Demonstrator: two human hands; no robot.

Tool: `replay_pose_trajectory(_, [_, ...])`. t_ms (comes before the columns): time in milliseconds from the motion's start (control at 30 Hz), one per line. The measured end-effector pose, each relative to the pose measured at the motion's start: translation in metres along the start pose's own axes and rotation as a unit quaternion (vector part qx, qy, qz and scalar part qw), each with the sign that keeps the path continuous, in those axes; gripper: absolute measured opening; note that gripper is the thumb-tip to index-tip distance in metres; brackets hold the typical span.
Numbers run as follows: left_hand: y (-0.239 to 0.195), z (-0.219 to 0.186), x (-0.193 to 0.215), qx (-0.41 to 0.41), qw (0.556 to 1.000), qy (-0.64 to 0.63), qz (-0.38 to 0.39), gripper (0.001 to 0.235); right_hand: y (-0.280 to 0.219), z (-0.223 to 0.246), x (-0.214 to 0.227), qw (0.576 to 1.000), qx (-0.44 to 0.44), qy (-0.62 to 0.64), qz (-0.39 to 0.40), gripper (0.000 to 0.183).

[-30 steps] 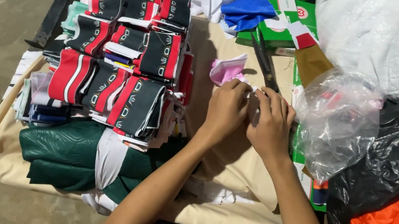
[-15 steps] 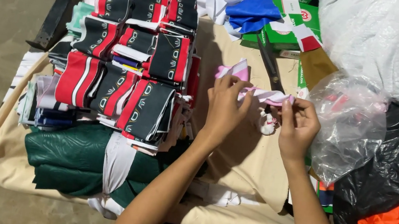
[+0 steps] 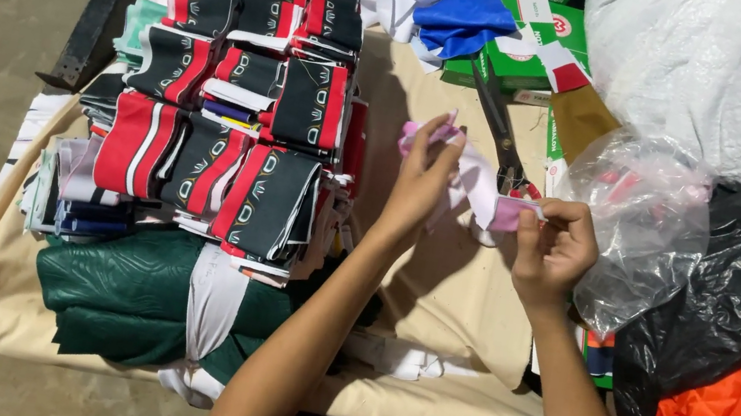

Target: The person is organizing small fabric strips by picking them from a pile, trimming loose threads or separating them with scissors, and then stacking them neatly.

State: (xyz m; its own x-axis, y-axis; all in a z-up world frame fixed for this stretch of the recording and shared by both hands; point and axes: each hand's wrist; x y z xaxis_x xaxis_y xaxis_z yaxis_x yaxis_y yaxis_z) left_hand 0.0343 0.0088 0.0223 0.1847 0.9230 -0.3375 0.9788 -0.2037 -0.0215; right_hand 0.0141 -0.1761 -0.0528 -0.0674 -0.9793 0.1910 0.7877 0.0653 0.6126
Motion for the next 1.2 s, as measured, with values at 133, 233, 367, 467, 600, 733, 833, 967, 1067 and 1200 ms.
replay_pose_trajectory(133, [0.003, 0.006, 0.004, -0.026, 0.999, 0.016, -0.033, 0.059, 0.002, 0.009, 0.018, 0.999, 0.024, -0.028, -0.017, 0.032])
replay_pose_trajectory(233, [0.013, 0.014, 0.011, -0.008, 0.998, 0.031, -0.063, 0.058, 0.005, 0.027, 0.028, 0.996, 0.034, -0.060, -0.064, 0.036])
replay_pose_trajectory(367, [0.020, 0.026, 0.018, 0.041, 0.991, 0.070, -0.103, 0.049, 0.029, 0.092, 0.023, 0.987, 0.023, -0.125, -0.096, 0.032])
replay_pose_trajectory(467, [0.023, 0.040, 0.018, -0.080, 0.981, 0.178, -0.010, 0.040, 0.041, 0.100, 0.019, 0.994, 0.013, -0.094, -0.056, 0.029])
replay_pose_trajectory(600, [0.004, 0.008, 0.000, 0.076, 0.938, 0.116, 0.318, 0.083, 0.059, 0.090, 0.005, 0.998, -0.052, -0.034, -0.016, 0.020])
replay_pose_trajectory(733, [-0.007, 0.010, -0.007, -0.005, 0.908, 0.128, 0.398, 0.050, 0.085, 0.091, 0.002, 0.982, -0.111, 0.145, -0.055, 0.019])
replay_pose_trajectory(833, [-0.005, 0.015, -0.006, -0.027, 0.920, 0.177, 0.348, 0.046, 0.097, 0.098, 0.006, 0.976, -0.096, 0.176, -0.085, 0.013])
replay_pose_trajectory(967, [-0.006, 0.031, -0.012, -0.193, 0.921, 0.310, 0.131, 0.018, 0.109, 0.113, 0.011, 0.982, -0.071, 0.148, -0.093, 0.020])
replay_pose_trajectory(1067, [-0.021, 0.021, -0.027, -0.296, 0.902, 0.309, 0.066, 0.024, 0.124, 0.118, 0.009, 0.986, -0.018, 0.091, -0.136, 0.015])
replay_pose_trajectory(1200, [-0.018, 0.037, -0.032, 0.003, 0.913, -0.124, 0.389, 0.099, 0.119, 0.130, 0.002, 0.991, 0.018, -0.002, -0.133, 0.011])
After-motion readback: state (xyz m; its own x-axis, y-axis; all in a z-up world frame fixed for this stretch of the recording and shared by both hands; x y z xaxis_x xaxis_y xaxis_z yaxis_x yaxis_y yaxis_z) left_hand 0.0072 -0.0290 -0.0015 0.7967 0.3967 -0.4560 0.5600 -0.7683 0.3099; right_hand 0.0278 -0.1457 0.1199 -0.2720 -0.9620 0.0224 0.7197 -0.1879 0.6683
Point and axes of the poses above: each hand's wrist, its own y-axis towards the middle knuckle, its own x-axis out of the back of the hand, z = x × y, and after that the axes turned 15 degrees about z, right-handed
